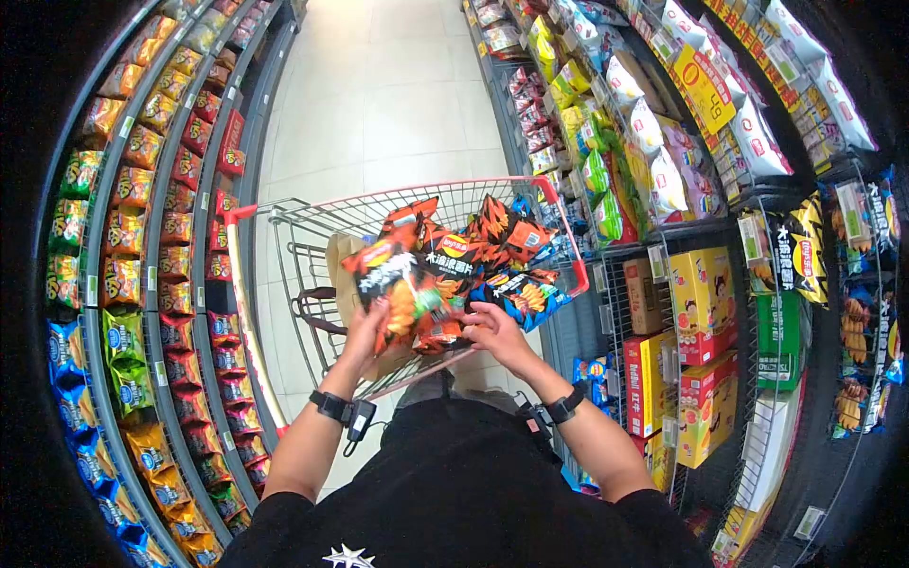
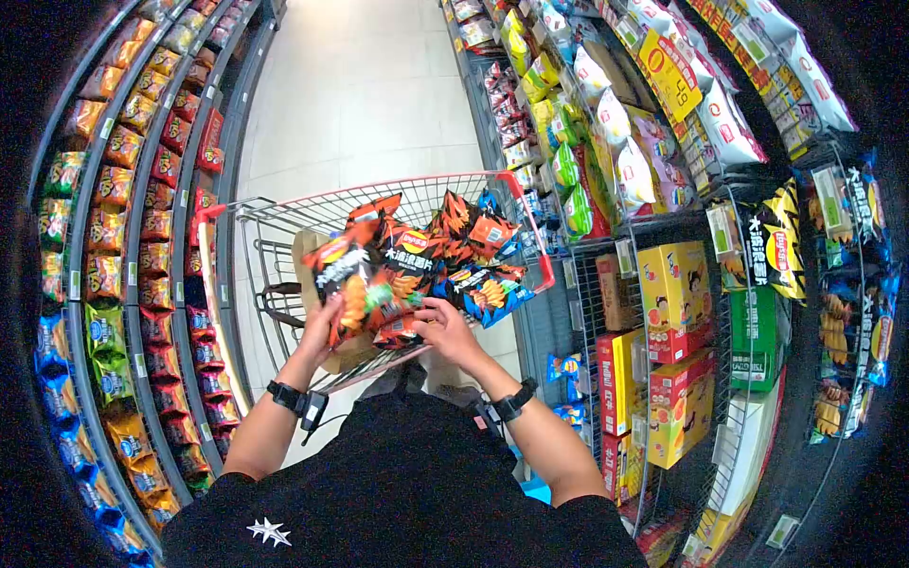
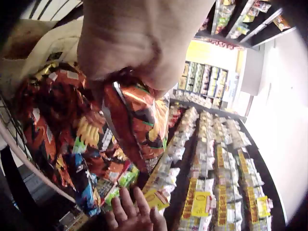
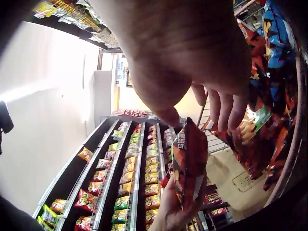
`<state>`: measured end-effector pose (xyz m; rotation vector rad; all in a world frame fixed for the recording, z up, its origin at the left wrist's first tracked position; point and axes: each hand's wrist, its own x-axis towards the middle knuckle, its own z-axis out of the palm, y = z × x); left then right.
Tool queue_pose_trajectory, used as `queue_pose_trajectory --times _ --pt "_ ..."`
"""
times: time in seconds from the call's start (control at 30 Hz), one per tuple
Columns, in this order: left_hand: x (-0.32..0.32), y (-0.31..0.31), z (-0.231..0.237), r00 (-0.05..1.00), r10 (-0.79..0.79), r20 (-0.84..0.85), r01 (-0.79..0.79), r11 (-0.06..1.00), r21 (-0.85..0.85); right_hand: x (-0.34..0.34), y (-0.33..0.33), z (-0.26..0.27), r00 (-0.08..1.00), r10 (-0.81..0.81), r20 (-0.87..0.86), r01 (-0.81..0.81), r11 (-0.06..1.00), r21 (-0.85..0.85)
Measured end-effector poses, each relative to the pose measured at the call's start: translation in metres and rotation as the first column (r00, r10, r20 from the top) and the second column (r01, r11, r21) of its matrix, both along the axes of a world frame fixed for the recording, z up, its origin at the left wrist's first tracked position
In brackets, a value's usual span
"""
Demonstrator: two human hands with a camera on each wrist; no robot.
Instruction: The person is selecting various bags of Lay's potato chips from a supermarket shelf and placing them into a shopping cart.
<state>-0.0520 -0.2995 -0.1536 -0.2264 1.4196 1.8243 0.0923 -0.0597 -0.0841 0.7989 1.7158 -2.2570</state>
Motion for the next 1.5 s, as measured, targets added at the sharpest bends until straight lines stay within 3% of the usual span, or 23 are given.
queue_pose_trajectory --times 0.03,0.1,0.13,0.2,0.23,0.27,0.33,0.37,0.43,0.57,0.77,0.83,0.97,1.03,1.1,1.17,1.23,1.27,1.3,1.33,1.43,1.47,1.5 --pt "-0.005 -0.003 -0.006 0.995 0.079 0.067 -0.084 0.992 0.090 0.001 0.005 -0.008 1.000 0.001 0.005 -0.001 1.000 0.007" --pt "-0.004 -0.016 -0.010 0.967 -0.064 0.245 0.075 0.997 -0.036 0.011 0.023 -0.036 0.998 -0.040 -0.039 0.048 0.968 0.246" --pt "0.001 -0.018 -0.014 0.967 -0.062 0.247 0.071 0.997 -0.026 0.020 0.032 -0.050 0.996 -0.082 -0.046 0.094 0.909 0.407" --pt "0.015 -0.022 -0.026 0.884 -0.405 0.233 0.445 0.881 -0.158 0.037 0.057 -0.055 0.996 -0.087 0.031 0.050 0.795 0.604" --pt "0.023 -0.024 -0.039 0.856 -0.463 0.230 0.498 0.858 -0.127 0.046 0.068 -0.062 0.993 -0.103 0.063 0.029 0.712 0.701" --pt "0.028 -0.021 -0.038 0.842 -0.498 0.205 0.530 0.836 -0.143 0.056 0.081 -0.074 0.992 -0.106 0.064 0.030 0.706 0.707" --pt "0.037 -0.006 -0.031 0.839 -0.508 0.193 0.539 0.826 -0.168 0.070 0.100 -0.087 0.910 -0.249 0.331 -0.083 0.673 0.735" --pt "0.037 0.002 -0.031 0.835 -0.517 0.189 0.545 0.823 -0.158 0.073 0.103 -0.089 0.908 -0.259 0.330 -0.079 0.666 0.742" --pt "0.039 0.013 -0.035 0.813 -0.567 0.132 0.582 0.798 -0.154 0.073 0.097 -0.085 0.773 -0.323 0.546 0.140 0.926 0.350" --pt "0.037 0.050 -0.038 0.776 -0.626 0.078 0.631 0.768 -0.106 0.068 0.093 -0.112 0.773 -0.367 0.517 0.344 0.928 0.144" --pt "0.046 0.098 -0.041 0.768 -0.641 0.014 0.641 0.767 -0.026 0.060 0.078 -0.122 0.760 -0.472 0.446 0.427 0.881 0.203" --pt "0.048 0.107 -0.042 0.726 -0.685 0.052 0.682 0.728 0.069 0.058 0.069 -0.106 0.773 -0.504 0.386 0.446 0.864 0.233" --pt "0.067 0.120 -0.012 0.737 -0.658 0.154 0.656 0.751 0.073 0.075 0.064 -0.061 0.827 -0.512 0.230 0.471 0.856 0.214" --pt "0.080 0.128 -0.007 0.688 -0.709 0.153 0.705 0.704 0.092 0.096 0.059 -0.030 0.840 -0.529 0.120 0.514 0.847 0.136" --pt "0.095 0.138 0.005 0.687 -0.660 0.305 0.626 0.750 0.213 0.120 0.050 0.006 0.854 -0.512 -0.092 0.519 0.850 0.092" --pt "0.110 0.154 0.016 0.651 -0.694 0.309 0.628 0.720 0.294 0.156 0.043 0.028 0.850 -0.498 -0.170 0.515 0.854 0.075" --pt "0.134 0.174 0.053 0.681 -0.664 0.309 0.386 0.684 0.619 0.196 0.037 0.036 0.920 -0.299 -0.255 0.342 0.928 0.149" --pt "0.149 0.182 0.058 0.735 -0.605 0.304 0.338 0.717 0.610 0.215 0.034 0.042 0.904 -0.323 -0.280 0.373 0.915 0.151" --pt "0.164 0.191 0.048 0.785 -0.497 0.370 0.231 0.788 0.570 0.234 0.030 0.052 0.949 -0.240 -0.204 0.290 0.918 0.270" --pt "0.175 0.198 0.049 0.804 -0.485 0.343 0.247 0.799 0.549 0.253 0.026 0.058 0.979 -0.172 -0.112 0.202 0.905 0.374" --pt "0.210 0.221 0.078 0.824 -0.502 0.263 0.312 0.789 0.530 0.319 0.018 0.048 0.974 -0.157 -0.163 0.209 0.897 0.390" --pt "0.222 0.228 0.084 0.858 -0.502 0.110 0.392 0.777 0.492 0.344 0.016 0.038 0.932 -0.258 -0.255 0.323 0.909 0.262" --pt "0.236 0.238 0.107 0.866 -0.498 -0.049 0.465 0.764 0.447 0.368 0.024 0.024 0.916 -0.294 -0.271 0.363 0.897 0.254"
